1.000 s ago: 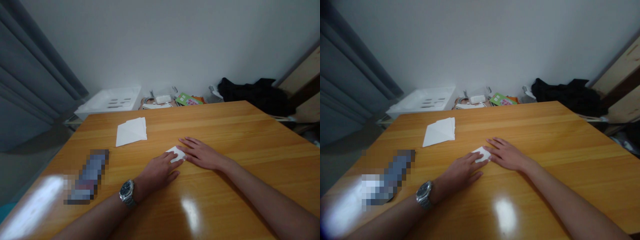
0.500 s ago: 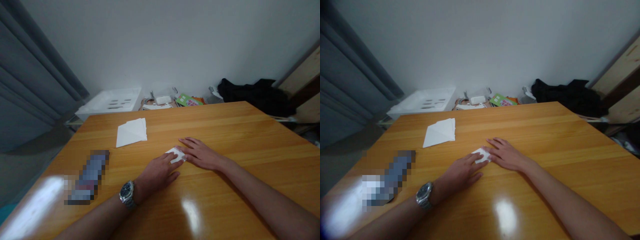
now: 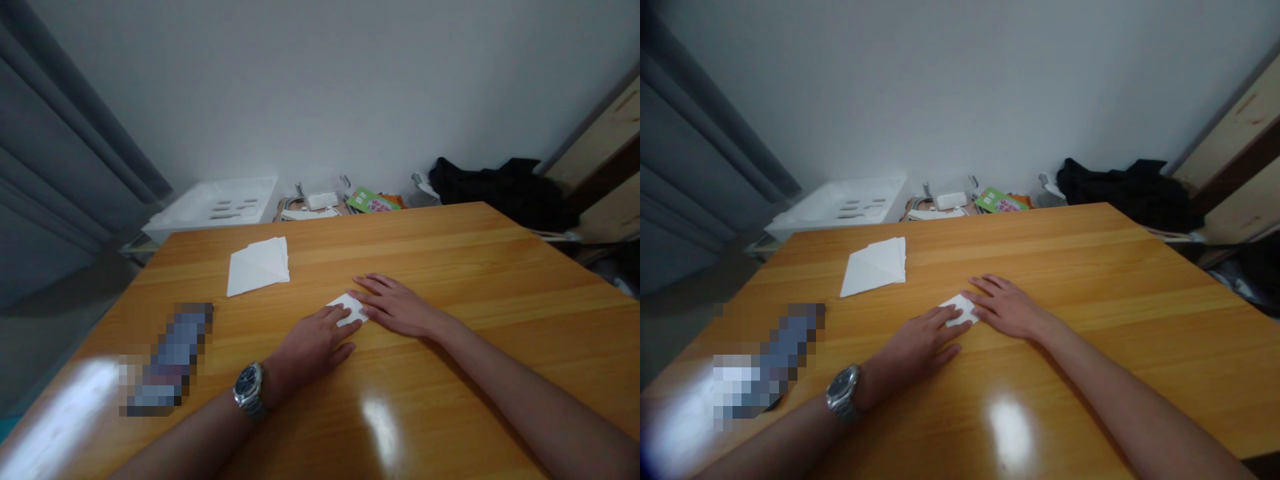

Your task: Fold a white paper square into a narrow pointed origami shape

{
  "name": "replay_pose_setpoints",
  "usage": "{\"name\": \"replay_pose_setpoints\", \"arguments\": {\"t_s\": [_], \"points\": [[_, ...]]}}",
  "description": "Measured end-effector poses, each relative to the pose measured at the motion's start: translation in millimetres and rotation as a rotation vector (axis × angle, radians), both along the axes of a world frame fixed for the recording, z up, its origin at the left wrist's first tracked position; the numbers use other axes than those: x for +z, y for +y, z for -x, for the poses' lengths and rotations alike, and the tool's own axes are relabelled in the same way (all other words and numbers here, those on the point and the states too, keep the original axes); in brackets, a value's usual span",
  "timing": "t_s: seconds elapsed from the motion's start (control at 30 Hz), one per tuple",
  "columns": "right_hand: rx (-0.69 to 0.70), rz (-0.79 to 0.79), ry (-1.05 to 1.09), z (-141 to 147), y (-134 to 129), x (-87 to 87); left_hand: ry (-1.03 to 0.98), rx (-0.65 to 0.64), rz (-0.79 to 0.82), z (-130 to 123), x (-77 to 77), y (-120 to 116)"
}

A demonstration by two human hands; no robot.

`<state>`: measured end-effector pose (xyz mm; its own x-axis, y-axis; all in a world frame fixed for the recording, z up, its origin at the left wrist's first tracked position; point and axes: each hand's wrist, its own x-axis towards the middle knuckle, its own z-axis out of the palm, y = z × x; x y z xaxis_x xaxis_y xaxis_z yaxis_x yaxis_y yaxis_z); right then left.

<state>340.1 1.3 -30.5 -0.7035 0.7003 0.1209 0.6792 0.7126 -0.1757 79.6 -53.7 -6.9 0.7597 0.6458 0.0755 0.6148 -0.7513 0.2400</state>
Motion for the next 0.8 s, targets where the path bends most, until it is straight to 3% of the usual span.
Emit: {"name": "replay_pose_setpoints", "arguments": {"t_s": [0.8], "points": [[-0.004, -0.027, 0.010, 1.6, -2.4, -3.0, -0.009, 0.012, 0.010, 1.1, -0.6, 0.5]]}}
